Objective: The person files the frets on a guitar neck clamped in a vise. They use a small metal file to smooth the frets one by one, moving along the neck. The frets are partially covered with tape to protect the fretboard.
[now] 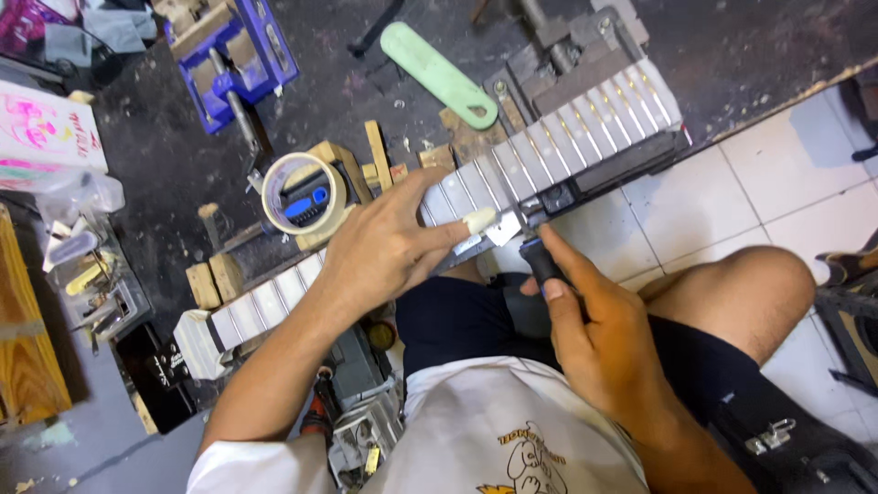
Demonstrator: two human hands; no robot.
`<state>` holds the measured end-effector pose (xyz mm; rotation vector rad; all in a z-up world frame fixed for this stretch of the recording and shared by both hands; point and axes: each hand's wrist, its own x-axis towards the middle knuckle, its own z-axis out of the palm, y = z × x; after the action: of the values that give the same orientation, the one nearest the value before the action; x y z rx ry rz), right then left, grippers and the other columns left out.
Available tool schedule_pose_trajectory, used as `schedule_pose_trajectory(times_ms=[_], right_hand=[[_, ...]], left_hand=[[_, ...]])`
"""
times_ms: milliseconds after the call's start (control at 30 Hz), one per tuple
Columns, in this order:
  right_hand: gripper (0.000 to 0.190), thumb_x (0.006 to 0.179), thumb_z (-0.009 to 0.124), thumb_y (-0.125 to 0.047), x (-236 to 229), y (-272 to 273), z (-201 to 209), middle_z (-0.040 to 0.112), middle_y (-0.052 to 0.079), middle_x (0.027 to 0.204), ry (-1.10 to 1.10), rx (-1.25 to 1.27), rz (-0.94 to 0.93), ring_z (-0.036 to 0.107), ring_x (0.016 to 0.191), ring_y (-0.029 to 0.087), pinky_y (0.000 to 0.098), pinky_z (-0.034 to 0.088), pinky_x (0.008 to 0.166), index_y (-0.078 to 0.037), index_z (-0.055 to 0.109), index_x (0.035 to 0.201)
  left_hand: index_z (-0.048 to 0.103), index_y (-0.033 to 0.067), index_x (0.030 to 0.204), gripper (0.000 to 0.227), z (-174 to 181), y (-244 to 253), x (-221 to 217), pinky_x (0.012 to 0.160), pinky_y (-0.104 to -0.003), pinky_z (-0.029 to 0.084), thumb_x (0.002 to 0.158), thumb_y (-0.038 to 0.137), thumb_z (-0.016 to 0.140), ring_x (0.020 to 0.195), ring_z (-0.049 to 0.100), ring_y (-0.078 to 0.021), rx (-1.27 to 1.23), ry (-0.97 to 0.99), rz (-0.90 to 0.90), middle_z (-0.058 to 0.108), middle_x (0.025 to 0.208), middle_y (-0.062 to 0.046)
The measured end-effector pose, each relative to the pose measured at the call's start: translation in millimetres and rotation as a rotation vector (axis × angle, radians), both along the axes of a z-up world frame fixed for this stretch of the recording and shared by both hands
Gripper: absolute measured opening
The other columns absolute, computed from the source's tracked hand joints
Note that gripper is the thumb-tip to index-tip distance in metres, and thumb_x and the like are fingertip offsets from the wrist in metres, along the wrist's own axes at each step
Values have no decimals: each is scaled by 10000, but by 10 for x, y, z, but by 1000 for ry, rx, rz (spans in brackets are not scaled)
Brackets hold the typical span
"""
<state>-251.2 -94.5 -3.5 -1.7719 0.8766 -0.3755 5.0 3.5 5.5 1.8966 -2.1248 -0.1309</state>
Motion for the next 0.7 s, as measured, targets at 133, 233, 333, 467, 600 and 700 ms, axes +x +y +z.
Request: schedule_pose_trajectory(times_ms=[133,233,333,467,600,700], right_hand=[[525,1022,530,-159,-225,128,-88,848,26,1088,26,-34,40,792,1007,160,327,551,999,-129,589,1543],[509,1040,524,-110,-401,243,-180,826,81,1118,-99,-200,108,795,1019,201,338,554,1030,-15,541,1540],[454,1024,550,-13,-285,191,-209,784,120,1028,-212,-340,98,768,894,213,343,602,948,47,569,1474],[522,1055,525,-116,8,3,-61,826,112,1047,-102,-180,131,787,905,196,337,580,868,-51,525,1574],[505,1053,488,-175,-359,126,-95,849,61,1054,-69,-121,104,798,1001,189,336,546,1001,-31,570,1530],[512,1054,495,-140,-475,224,-165,813,43,1013,-101,-128,110,766,904,179,330,562,949,0,545,1544]], left_hand=[[659,342,1439,429,-4,7,-29,576,-486,605,1043,204,754,1103,707,-408,30,-46,19,585,1420,-246],[744,266,1283,274,12,-15,-61,476,-480,595,1014,218,766,1013,699,-384,45,-66,47,578,1352,-243],[755,267,1285,280,10,-49,-56,446,-475,574,1013,201,755,991,698,-391,49,-60,43,577,1327,-243],[761,233,1265,254,-8,17,-56,552,-477,628,1019,175,736,1092,707,-437,15,-44,6,559,1415,-302],[778,210,1212,189,-2,9,-10,569,-516,604,1028,200,735,1136,691,-451,18,-19,-4,570,1408,-295],[727,318,1369,403,-10,-24,-36,533,-491,595,996,171,764,1037,687,-380,60,-43,27,567,1344,-218]])
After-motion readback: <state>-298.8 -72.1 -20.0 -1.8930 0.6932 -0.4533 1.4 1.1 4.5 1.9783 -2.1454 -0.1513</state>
